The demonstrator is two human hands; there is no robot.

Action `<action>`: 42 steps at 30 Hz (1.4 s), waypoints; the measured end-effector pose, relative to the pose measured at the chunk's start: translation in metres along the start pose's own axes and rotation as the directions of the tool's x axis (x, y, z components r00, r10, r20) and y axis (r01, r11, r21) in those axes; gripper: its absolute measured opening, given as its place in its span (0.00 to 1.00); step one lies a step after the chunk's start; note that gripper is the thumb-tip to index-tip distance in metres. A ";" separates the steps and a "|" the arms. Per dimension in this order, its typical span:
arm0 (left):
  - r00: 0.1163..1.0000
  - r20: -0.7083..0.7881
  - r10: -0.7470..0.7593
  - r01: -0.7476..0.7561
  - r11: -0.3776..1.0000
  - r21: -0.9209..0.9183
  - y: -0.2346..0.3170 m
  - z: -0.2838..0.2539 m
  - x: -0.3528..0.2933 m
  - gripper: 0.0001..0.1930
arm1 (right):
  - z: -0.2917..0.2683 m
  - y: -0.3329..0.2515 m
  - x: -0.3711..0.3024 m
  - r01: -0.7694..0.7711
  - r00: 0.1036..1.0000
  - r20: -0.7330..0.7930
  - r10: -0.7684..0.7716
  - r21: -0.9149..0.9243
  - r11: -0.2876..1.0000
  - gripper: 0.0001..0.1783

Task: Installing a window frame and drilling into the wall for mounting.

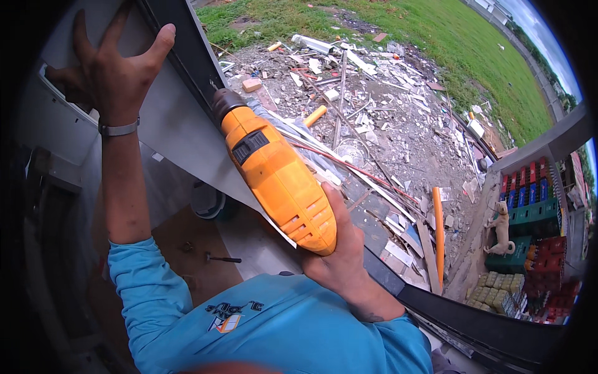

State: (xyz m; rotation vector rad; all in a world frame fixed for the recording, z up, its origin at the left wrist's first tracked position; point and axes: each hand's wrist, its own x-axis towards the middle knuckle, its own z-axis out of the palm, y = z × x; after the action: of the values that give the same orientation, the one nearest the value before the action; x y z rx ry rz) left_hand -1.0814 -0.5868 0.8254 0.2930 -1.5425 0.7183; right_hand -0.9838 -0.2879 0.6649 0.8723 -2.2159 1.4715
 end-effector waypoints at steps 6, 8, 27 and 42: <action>0.999 -0.035 0.023 -0.018 0.991 0.131 -0.016 0.021 -0.006 0.31 | 0.004 -0.009 -0.004 0.056 0.994 0.093 -0.059 0.038 0.998 0.47; 0.992 -0.109 0.062 -0.047 0.990 0.134 -0.016 0.020 -0.005 0.30 | -0.002 -0.010 0.000 0.012 0.999 0.041 -0.014 0.048 0.999 0.48; 0.994 -0.090 0.055 -0.042 0.990 0.134 -0.015 0.026 -0.008 0.30 | 0.019 0.007 -0.015 0.033 0.999 -0.021 -0.032 0.016 0.999 0.45; 0.993 0.097 0.071 -0.023 0.907 -0.421 -0.042 0.031 -0.011 0.31 | 0.017 0.000 -0.016 -0.090 0.996 0.003 0.091 0.149 0.985 0.42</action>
State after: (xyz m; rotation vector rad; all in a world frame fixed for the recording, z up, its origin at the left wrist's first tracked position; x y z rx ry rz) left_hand -1.0806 -0.6403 0.8269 -0.0293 -1.7703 0.3936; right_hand -0.9702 -0.2982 0.6490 0.8221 -2.1914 1.6973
